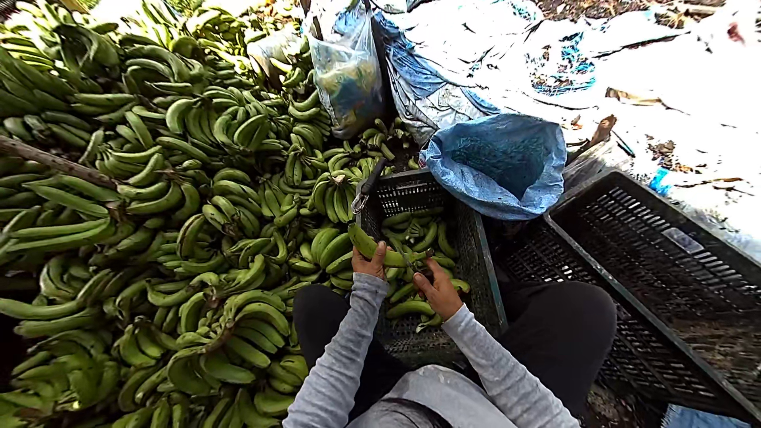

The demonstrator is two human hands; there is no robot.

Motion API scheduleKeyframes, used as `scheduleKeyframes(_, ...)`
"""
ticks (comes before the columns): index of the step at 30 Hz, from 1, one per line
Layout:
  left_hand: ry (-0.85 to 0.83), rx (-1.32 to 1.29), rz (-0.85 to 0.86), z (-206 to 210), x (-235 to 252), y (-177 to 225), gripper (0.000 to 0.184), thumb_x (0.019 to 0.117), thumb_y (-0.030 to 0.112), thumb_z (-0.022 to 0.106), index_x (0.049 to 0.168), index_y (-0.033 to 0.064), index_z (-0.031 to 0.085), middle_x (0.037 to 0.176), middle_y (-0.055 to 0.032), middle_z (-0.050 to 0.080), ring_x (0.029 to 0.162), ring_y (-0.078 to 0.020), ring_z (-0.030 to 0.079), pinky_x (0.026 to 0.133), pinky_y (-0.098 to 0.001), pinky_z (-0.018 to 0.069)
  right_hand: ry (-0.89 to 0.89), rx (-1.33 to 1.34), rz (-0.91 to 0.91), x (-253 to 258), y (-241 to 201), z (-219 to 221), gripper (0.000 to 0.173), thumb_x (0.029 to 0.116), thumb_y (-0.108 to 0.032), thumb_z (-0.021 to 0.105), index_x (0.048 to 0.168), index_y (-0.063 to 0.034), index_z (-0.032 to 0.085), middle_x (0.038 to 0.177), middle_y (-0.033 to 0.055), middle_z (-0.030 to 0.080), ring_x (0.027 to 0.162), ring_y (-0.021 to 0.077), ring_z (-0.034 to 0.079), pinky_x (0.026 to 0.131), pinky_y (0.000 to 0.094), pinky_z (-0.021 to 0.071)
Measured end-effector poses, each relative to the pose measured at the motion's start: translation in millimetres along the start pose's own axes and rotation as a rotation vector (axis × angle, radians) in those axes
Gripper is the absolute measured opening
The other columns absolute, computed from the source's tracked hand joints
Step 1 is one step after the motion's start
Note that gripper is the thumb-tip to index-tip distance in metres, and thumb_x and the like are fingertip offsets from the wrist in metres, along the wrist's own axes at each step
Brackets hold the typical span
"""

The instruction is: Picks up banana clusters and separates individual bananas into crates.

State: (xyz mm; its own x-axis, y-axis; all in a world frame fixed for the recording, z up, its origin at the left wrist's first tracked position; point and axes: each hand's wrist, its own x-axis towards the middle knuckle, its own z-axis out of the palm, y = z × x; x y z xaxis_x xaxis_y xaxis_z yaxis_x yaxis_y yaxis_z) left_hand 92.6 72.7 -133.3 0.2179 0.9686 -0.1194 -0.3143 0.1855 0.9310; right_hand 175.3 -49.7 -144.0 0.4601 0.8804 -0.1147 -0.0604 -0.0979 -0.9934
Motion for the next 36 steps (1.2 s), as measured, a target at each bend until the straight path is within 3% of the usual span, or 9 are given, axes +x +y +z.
scheduleKeyframes(5, -0.043, -0.108, 0.086, 0, -17, -24, 0.044, 0.0849, -0.009, 0.064, 0.124, 0.0036, 0.048, 0.096, -0.0001, 0.069, 0.087, -0.012, 0.071, 0.081, -0.0332, 0.0617, 0.251, 0.009, -0.088, 5, 7, 6, 0.036, 0.1005, -0.009, 0.058, 0.131, 0.011, 0.054, 0.094, 0.0077, 0.066, 0.073, 0.0036, 0.061, 0.069, 0.0194, 0.0527)
scheduleKeyframes(9, 0.122, -0.004, -0.452, 5, 1, 1, 0.034, 0.11, 0.013, 0.042, 0.139, -0.0059, 0.041, 0.107, -0.0176, 0.064, 0.085, -0.0182, 0.068, 0.077, -0.0327, 0.0581, -0.031, -0.471, -0.18, -12, 2, 4, 0.044, 0.1007, -0.028, 0.061, 0.13, 0.0052, 0.065, 0.112, 0.0238, 0.073, 0.102, 0.04, 0.072, 0.089, 0.0611, 0.0537)
scheduleKeyframes(13, -0.247, -0.038, -0.307, -15, 18, -15, 0.021, 0.1007, -0.004, 0.046, 0.122, -0.0028, 0.045, 0.095, -0.0095, 0.07, 0.083, -0.0165, 0.071, 0.079, -0.0323, 0.0603, -0.073, -0.269, -0.073, -12, -8, -11, 0.041, 0.102, -0.021, 0.057, 0.132, 0.007, 0.059, 0.095, 0.0129, 0.069, 0.076, 0.0143, 0.063, 0.075, 0.0326, 0.054)
scheduleKeyframes(16, -0.572, 0.85, -0.148, -38, 44, -19, 0.052, 0.0866, -0.001, 0.076, 0.133, -0.011, 0.054, 0.122, -0.0222, 0.067, 0.115, -0.0264, 0.066, 0.105, -0.038, 0.0489, 0.22, -0.13, -0.193, 0, -37, -48, 0.032, 0.1008, -0.013, 0.055, 0.125, 0.0069, 0.06, 0.078, -0.001, 0.06, 0.062, -0.0007, 0.054, 0.06, 0.0169, 0.0481)
scheduleKeyframes(20, -0.325, 0.849, -0.323, -43, 52, -41, 0.056, 0.0917, 0.0, 0.072, 0.14, -0.011, 0.047, 0.134, -0.0303, 0.058, 0.121, -0.0316, 0.06, 0.107, -0.0413, 0.0474, 0.525, -0.438, -0.37, 2, -70, -82, 0.04, 0.1038, -0.022, 0.053, 0.137, -0.0002, 0.054, 0.102, 0.0112, 0.069, 0.085, 0.014, 0.066, 0.077, 0.0365, 0.0565)
scheduleKeyframes(22, -0.095, 0.409, -0.392, -29, 42, -45, 0.058, 0.1004, -0.004, 0.056, 0.151, -0.0053, 0.029, 0.133, -0.0282, 0.056, 0.109, -0.0279, 0.064, 0.091, -0.0411, 0.055, 0.418, -0.774, -0.115, -1, -65, -79, 0.042, 0.1033, -0.017, 0.056, 0.141, 0.0006, 0.053, 0.113, 0.0262, 0.07, 0.099, 0.0403, 0.071, 0.086, 0.0594, 0.0555)
scheduleKeyframes(25, 0.062, -0.039, -0.544, -2, 28, -28, 0.062, 0.1117, 0.013, 0.032, 0.161, 0.0298, -0.001, 0.136, -0.0252, 0.051, 0.104, -0.0356, 0.064, 0.075, -0.0517, 0.0544, -0.192, -1.083, 0.583, 17, -51, -72, 0.068, 0.1104, -0.037, 0.043, 0.164, -0.0082, 0.014, 0.134, 0.0311, 0.061, 0.123, 0.05, 0.061, 0.102, 0.0656, 0.0456)
scheduleKeyframes(31, 0.011, -0.121, -0.618, 19, -4, -3, 0.028, 0.1129, 0.02, 0.028, 0.13, 0.0052, 0.043, 0.094, -0.0084, 0.06, 0.078, -0.0153, 0.064, 0.073, -0.0307, 0.0561, -0.152, -0.649, -0.3, -4, 11, -39, 0.058, 0.1054, -0.035, 0.046, 0.149, 0.0021, 0.05, 0.127, 0.025, 0.069, 0.104, 0.0439, 0.071, 0.088, 0.061, 0.0547)
scheduleKeyframes(36, -0.02, -0.233, -0.676, 12, -11, 3, 0.034, 0.1128, 0.025, 0.027, 0.099, 0.0063, 0.052, 0.072, -0.0039, 0.063, 0.063, -0.013, 0.065, 0.063, -0.0282, 0.0575, -0.148, -0.64, -0.465, 1, 11, -33, 0.054, 0.1061, -0.036, 0.045, 0.145, -0.0002, 0.057, 0.131, 0.0211, 0.069, 0.106, 0.0404, 0.072, 0.085, 0.0583, 0.0571)
